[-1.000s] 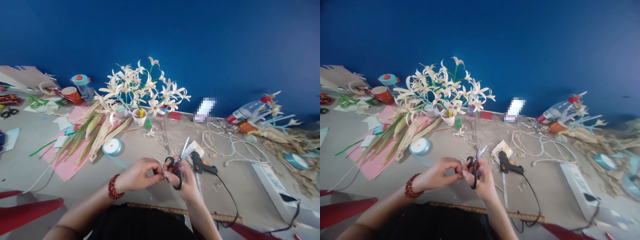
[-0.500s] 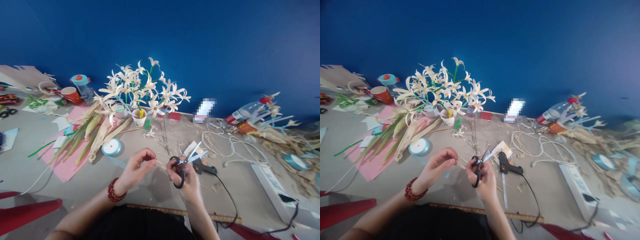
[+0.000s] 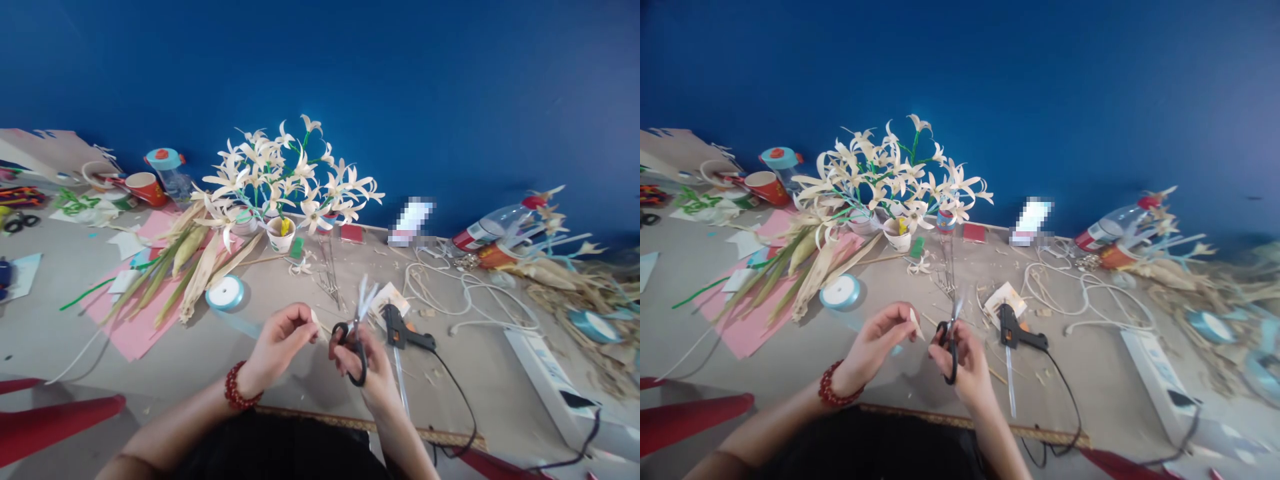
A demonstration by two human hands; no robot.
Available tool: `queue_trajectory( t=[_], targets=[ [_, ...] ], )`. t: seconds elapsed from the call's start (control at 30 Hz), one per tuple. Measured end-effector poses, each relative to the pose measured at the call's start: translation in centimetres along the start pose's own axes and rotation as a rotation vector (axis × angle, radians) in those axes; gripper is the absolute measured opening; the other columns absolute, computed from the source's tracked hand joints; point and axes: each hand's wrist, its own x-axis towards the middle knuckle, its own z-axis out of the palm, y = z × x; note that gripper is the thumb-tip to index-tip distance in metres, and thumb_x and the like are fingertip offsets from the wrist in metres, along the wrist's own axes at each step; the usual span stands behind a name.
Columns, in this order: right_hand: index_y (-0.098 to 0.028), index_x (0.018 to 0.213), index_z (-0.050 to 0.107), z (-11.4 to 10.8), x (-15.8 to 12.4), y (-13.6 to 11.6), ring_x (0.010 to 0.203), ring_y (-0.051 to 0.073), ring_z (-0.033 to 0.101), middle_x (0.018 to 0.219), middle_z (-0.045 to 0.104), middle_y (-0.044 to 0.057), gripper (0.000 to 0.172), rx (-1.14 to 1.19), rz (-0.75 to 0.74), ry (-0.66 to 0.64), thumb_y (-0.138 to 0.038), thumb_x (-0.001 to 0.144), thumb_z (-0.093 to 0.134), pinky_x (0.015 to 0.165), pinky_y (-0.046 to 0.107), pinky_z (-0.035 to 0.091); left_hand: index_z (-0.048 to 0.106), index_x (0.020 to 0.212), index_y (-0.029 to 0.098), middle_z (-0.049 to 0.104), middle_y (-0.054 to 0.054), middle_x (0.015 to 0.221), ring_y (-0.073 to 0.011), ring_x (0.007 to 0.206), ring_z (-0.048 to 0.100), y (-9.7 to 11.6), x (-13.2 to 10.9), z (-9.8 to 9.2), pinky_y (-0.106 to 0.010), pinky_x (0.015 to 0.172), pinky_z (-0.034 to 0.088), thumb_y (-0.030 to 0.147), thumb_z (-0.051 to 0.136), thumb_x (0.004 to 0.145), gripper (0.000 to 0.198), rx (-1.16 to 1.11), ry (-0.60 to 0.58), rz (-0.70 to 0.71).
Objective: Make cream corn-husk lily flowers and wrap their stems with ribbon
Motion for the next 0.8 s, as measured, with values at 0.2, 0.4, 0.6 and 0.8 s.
queue_trajectory(
  t=[0.2,0.4,0.6,0.8],
  targets=[
    [-0.019,0.08,0.052,-1.3,-0.6,0.5,0.058,0.014,0.052,0.068,0.055,0.0,0.054,-0.183,0.047,-0.245,-0.071,0.076,0.063,0.051,0.024,0.036,0.052,0.078,0.017,0.054,-0.001,0.079,-0.0122,0.074,0.051,0.1,0.2,-0.3,-0.024,0.072,0.041,0.028,0.059,0.09,0.018,0.015,-0.037,0.032],
    [-0.02,0.073,0.046,-1.5,-0.7,1.2,0.055,0.012,0.045,0.061,0.047,-0.003,0.058,-0.262,0.05,-0.293,-0.076,0.072,0.062,0.052,0.024,0.035,0.054,0.076,0.016,0.053,0.001,0.075,-0.0118,0.072,0.048,0.6,0.4,-0.5,-0.023,0.07,0.039,0.023,0.056,0.09,0.017,0.242,-0.075,0.077],
    [-0.021,0.071,0.042,-1.2,-0.6,1.0,0.053,0.012,0.043,0.06,0.044,-0.004,0.058,-0.233,0.096,-0.305,-0.075,0.07,0.064,0.051,0.024,0.034,0.055,0.075,0.016,0.054,0.001,0.073,-0.0115,0.071,0.05,1.4,0.4,-0.8,-0.023,0.069,0.039,0.015,0.055,0.088,0.013,0.426,-0.086,0.173],
    [-0.022,0.069,0.04,-1.2,-0.5,1.0,0.051,0.01,0.042,0.059,0.042,-0.005,0.059,-0.224,0.127,-0.283,-0.073,0.068,0.068,0.048,0.022,0.033,0.054,0.072,0.016,0.056,0.001,0.072,-0.0113,0.07,0.051,2.1,0.6,-1.0,-0.022,0.069,0.039,0.014,0.056,0.086,0.014,0.503,-0.098,0.187]
  ],
)
